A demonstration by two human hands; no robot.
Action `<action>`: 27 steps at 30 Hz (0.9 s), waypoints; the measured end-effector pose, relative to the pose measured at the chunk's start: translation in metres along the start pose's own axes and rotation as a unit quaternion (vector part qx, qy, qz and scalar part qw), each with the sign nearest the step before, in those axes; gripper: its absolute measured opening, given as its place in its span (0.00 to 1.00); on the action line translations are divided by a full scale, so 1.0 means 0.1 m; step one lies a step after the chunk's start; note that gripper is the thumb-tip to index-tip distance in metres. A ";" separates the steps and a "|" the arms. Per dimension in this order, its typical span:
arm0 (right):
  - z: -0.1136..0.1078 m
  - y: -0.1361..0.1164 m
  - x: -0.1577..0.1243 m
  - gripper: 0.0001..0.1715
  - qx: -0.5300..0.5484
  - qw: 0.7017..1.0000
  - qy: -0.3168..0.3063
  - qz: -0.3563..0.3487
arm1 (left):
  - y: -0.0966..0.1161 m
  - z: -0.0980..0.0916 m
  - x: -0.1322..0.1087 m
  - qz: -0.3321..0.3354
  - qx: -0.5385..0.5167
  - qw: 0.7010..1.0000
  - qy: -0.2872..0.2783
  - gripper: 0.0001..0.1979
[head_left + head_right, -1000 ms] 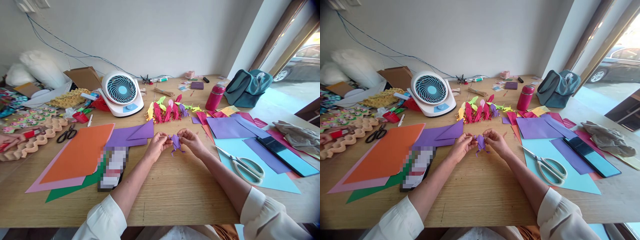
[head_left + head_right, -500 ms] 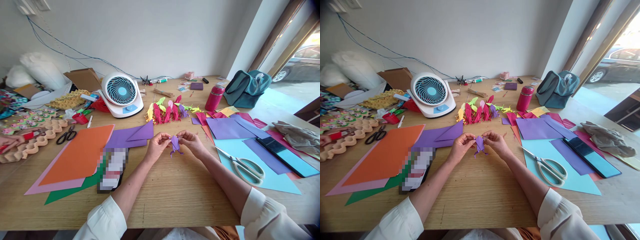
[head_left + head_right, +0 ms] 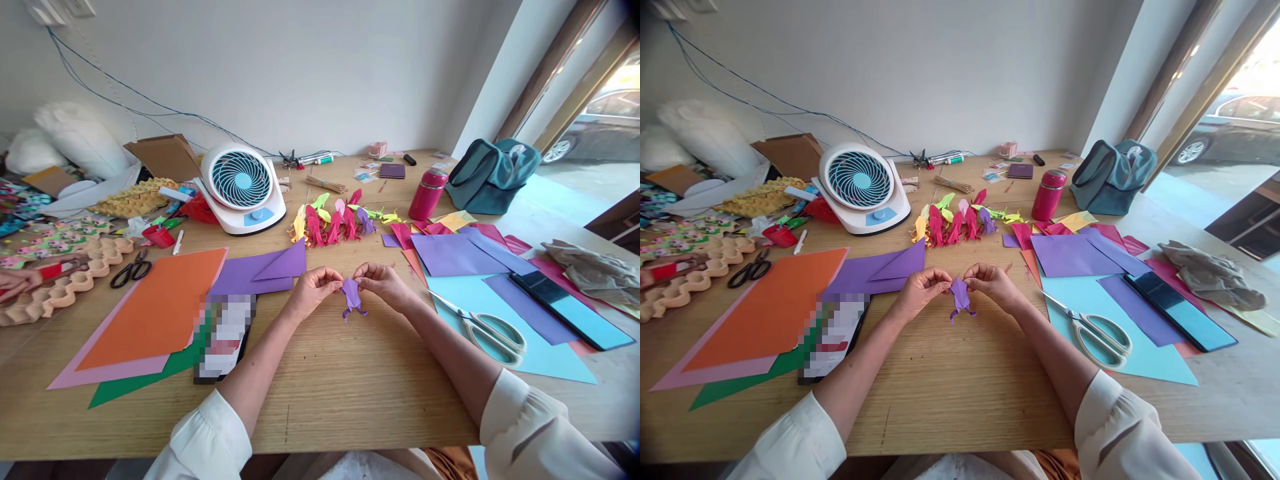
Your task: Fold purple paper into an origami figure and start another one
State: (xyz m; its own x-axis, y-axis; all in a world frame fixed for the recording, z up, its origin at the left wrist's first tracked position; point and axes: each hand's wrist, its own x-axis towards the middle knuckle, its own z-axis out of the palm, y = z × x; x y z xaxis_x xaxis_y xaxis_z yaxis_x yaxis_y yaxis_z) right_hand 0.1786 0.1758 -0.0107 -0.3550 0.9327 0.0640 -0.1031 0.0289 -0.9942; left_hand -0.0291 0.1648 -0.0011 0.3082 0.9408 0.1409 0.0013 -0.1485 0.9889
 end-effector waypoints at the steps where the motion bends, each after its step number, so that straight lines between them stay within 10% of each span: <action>1: -0.01 0.01 0.00 0.24 -0.003 1.000 -0.002 -0.001 | 0.00 0.00 0.00 -0.002 0.004 1.000 -0.002 0.09; 14: -0.01 -0.03 0.00 0.17 -0.072 0.994 -0.007 -0.078 | 0.04 0.01 -0.04 0.032 0.141 0.989 -0.017 0.06; 27: -0.09 0.18 0.03 0.21 -0.188 0.974 0.112 -0.051 | -0.38 0.07 0.11 -0.009 0.169 0.974 0.149 0.10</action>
State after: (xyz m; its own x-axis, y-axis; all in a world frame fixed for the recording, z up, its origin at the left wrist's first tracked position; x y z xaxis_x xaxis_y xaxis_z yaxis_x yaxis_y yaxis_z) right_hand 0.1842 0.1828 -0.0288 -0.1436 0.9721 0.1852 0.2348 0.2153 -0.9479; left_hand -0.0190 0.1791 -0.0369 0.0156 0.9833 0.1814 0.3324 -0.1762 0.9265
